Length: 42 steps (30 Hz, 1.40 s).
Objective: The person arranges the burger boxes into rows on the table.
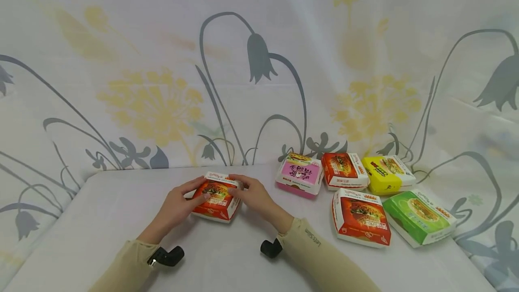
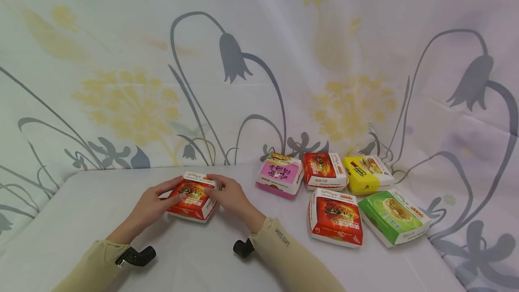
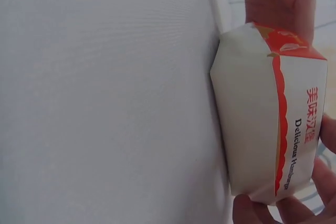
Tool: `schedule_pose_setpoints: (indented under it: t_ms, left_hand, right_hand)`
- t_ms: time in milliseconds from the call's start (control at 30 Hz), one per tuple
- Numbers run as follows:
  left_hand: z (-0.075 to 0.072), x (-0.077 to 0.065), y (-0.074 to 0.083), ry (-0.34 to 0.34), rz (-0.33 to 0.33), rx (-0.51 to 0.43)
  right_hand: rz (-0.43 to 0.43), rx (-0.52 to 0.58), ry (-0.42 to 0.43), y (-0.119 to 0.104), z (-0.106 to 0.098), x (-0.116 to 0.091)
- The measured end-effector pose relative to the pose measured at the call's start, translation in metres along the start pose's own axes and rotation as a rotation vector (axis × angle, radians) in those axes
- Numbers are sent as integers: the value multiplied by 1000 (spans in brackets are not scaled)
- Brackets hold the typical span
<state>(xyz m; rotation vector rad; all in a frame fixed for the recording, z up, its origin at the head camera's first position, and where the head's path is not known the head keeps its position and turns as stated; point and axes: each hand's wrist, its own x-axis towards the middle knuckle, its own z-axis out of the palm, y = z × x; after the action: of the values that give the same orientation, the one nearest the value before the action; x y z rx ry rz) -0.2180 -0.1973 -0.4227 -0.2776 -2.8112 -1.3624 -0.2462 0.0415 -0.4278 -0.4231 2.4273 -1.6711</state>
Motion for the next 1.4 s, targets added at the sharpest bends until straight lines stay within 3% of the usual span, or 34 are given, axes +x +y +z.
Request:
schedule_pose_setpoints:
  t_ms: [200, 367, 500, 600, 933, 1200, 1400]
  left_hand:
    - [1, -2, 0, 119, 101, 86]
    - [3, -11, 7, 226, 286, 263]
    - [5, -17, 14, 238, 364, 383]
    - [7, -19, 17, 211, 348, 420]
    - [7, -20, 21, 119, 207, 392]
    - [2, -18, 19, 93, 265, 405]
    - [-9, -16, 19, 52, 259, 387]
  right_hand:
    - [12, 10, 19, -1, 3, 2]
    - [37, -54, 60, -2, 6, 0]
    - [41, -87, 89, -3, 8, -2]
    - [40, -127, 103, -3, 9, -3]
    - [7, -195, 91, -4, 9, -16]
    - [-90, -241, 45, -6, 11, -30]
    - [-93, -250, 13, -8, 13, -35]
